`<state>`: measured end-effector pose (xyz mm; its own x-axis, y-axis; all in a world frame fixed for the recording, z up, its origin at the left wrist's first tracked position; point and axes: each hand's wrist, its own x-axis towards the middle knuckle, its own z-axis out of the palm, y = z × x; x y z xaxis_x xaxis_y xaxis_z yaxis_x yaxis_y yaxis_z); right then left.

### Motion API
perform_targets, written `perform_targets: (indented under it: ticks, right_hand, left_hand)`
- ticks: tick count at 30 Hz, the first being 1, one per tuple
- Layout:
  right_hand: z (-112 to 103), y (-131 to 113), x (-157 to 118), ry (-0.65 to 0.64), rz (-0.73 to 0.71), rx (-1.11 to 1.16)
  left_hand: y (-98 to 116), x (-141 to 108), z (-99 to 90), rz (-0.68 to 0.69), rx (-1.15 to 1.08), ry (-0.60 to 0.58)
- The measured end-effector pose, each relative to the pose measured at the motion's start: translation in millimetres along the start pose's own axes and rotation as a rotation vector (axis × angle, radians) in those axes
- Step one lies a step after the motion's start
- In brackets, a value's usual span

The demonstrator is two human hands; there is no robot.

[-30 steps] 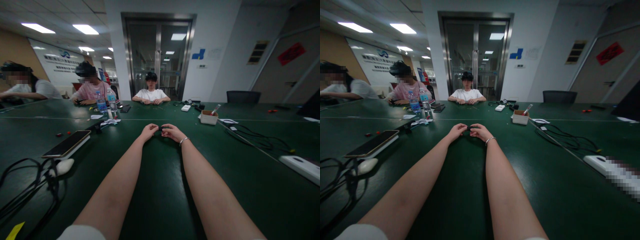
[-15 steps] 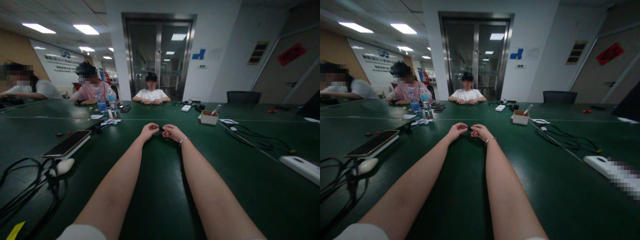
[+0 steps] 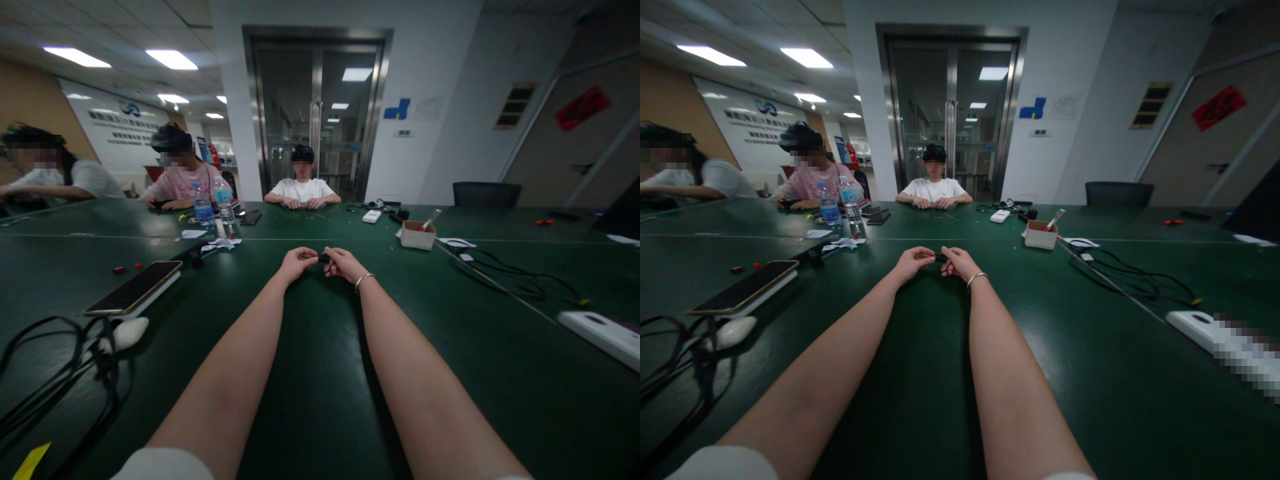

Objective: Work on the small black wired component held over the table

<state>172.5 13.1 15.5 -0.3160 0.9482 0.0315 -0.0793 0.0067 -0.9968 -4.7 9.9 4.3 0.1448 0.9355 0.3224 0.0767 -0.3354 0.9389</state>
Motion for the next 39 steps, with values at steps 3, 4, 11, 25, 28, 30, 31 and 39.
perform_targets:
  ticks: [3,4,11,25,28,30,31,39]
  right_hand:
    - [-1.7,0.6,0.6,-0.041,-0.054,0.039]
    - [-2.2,0.7,0.5,-0.05,-0.078,0.07]
    - [-0.3,-0.3,0.6,0.017,0.012,-0.009]
    - [-2.5,0.3,-1.7,0.008,-0.067,0.137]
    - [-2.6,-0.1,-2.9,0.041,-0.036,0.161]
    - [-1.3,-0.6,-2.5,0.049,-0.008,0.138]
    - [-0.5,-0.9,-2.2,0.042,0.0,0.123]
    - [-0.2,-1.3,-1.6,-0.016,0.002,0.082]
  left_hand:
    - [-0.9,0.5,-0.2,0.013,-0.003,0.008]
    - [-1.4,0.7,-0.2,0.015,-0.005,0.016]
    - [-2.5,2.0,-0.1,0.008,-0.01,0.039]
    - [-1.1,0.9,-0.3,-0.009,-0.042,0.07]
    - [-1.6,1.5,-0.2,-0.009,-0.043,0.073]
    - [-1.6,1.7,-0.1,-0.005,-0.037,0.072]
    - [-1.5,1.8,0.0,-0.004,-0.034,0.07]
    - [-2.2,2.0,-0.2,0.012,-0.011,0.058]
